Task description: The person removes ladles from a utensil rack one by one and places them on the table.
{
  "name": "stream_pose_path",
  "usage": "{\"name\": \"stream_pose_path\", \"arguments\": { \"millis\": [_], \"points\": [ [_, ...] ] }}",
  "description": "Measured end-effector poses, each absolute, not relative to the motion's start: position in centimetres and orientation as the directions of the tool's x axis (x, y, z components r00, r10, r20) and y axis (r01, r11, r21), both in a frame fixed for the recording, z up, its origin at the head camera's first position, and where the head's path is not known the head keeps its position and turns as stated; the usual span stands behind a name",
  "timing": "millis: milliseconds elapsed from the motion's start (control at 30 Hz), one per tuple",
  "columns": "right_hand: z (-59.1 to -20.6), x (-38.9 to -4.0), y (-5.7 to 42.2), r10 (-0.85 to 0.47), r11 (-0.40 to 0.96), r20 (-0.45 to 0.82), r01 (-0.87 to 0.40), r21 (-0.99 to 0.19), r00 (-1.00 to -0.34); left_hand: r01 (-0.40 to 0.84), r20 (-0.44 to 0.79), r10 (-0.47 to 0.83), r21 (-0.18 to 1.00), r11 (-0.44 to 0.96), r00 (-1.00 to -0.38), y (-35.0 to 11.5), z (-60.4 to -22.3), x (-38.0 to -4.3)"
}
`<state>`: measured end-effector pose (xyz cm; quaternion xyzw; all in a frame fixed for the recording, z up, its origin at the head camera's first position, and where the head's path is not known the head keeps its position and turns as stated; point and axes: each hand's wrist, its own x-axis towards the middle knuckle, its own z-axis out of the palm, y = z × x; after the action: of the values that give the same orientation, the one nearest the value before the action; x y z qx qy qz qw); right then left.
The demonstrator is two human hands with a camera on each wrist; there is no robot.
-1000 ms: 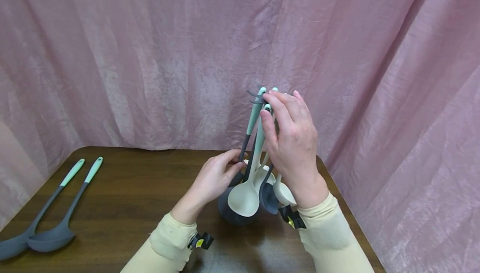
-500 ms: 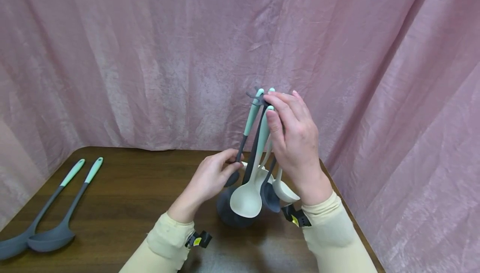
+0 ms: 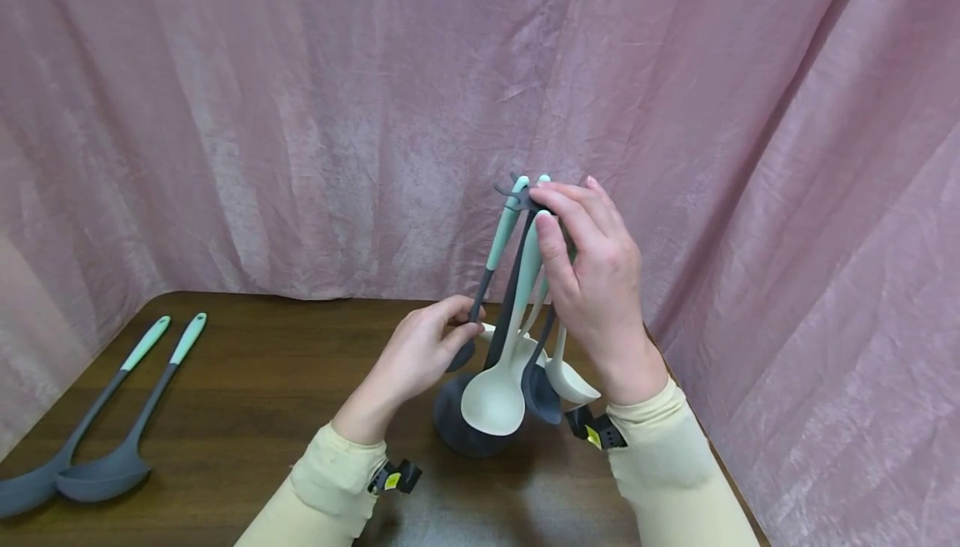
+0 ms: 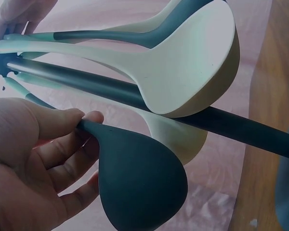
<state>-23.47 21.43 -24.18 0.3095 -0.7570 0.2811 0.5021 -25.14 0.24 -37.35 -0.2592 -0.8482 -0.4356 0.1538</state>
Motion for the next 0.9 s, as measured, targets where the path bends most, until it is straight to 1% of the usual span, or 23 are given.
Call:
{"name": "stream_pose_path", "arguments": {
  "millis": [567, 900],
  "points": [
    [-24.18, -23.87, 21.51, -0.175, 0.624, 0.946, -0.774, -0.109, -0.274, 0.557, 0.48, 0.284, 0.679, 0.479, -0.83, 0.12, -37.21, -25.15],
    [-24.29, -23.79, 21.45, -0.169, 0.63, 0.945, -0.768, -0.115, -0.28, 0.557, 0.481, 0.284, 0.68, 0.477, -0.83, 0.02, -37.16, -25.09]
  ]
}}
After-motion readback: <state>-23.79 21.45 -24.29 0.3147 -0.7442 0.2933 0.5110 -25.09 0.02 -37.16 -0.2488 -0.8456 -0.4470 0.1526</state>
